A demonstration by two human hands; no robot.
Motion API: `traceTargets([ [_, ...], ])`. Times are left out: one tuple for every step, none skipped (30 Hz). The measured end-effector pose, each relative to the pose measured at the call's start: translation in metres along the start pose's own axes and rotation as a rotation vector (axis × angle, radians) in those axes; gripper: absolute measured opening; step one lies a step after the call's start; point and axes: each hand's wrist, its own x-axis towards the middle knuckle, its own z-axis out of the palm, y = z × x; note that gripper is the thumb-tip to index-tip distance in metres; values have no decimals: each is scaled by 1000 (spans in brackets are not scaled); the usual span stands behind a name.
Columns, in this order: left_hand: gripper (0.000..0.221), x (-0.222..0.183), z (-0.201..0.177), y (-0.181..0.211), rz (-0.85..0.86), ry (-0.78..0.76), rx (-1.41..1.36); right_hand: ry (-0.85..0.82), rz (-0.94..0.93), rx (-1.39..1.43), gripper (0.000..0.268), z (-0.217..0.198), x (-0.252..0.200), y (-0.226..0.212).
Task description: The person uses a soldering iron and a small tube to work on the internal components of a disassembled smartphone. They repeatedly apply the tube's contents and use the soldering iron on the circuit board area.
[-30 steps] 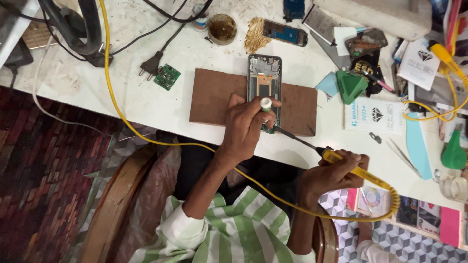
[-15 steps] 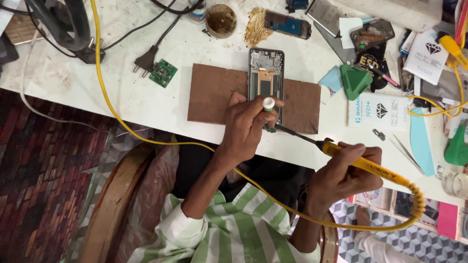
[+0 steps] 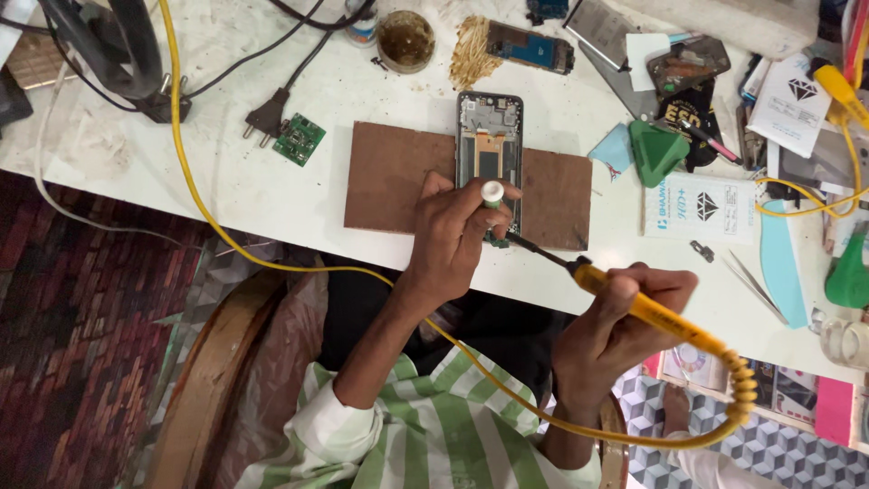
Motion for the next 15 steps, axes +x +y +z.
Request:
traceTargets([
  [29,1,0,1,3,4,0,-28,26,9,40,-2,-2,-1],
  [29,1,0,2,6,9,0,-57,50,19,39,-3,-3,-2],
  [30,-1,0,3,1,15,2,-64,13,37,40,-4,-4,-2],
  [30,-2,-1,4,3,18,7,-71,-25,55,41,-4,-4,-3],
  [30,-1,-1,3,10,22,11,-65,-69,28,41,-3,-4,-3],
  [30,-1,-1,3,16,25,14,-58,-112,0,41,-3,-4,-4],
  [31,-1,0,3,14,25,10,-41,-159,-75,40,-3,-3,-5],
  [32,-2,0,3,11,24,7,-28,-159,-101,39,-3,-2,-6],
  [33,-3,0,2,9,22,3,-13,-159,-126,39,-3,-1,-7],
  [35,-2,1,0,19,28,14,-3,-113,-102,37,-2,2,-7],
  [38,-2,3,-1,25,31,24,-2,-79,-82,36,-3,2,-8],
  [40,-2,4,-2,32,35,33,0,-45,-63,35,-4,3,-9],
  [42,-2,3,-2,32,33,29,-2,-27,-43,34,-4,3,-11],
  [43,-3,2,-2,32,31,24,4,-12,-38,33,-3,4,-11],
  [44,-3,2,-1,31,28,21,9,5,-32,32,-3,5,-12],
])
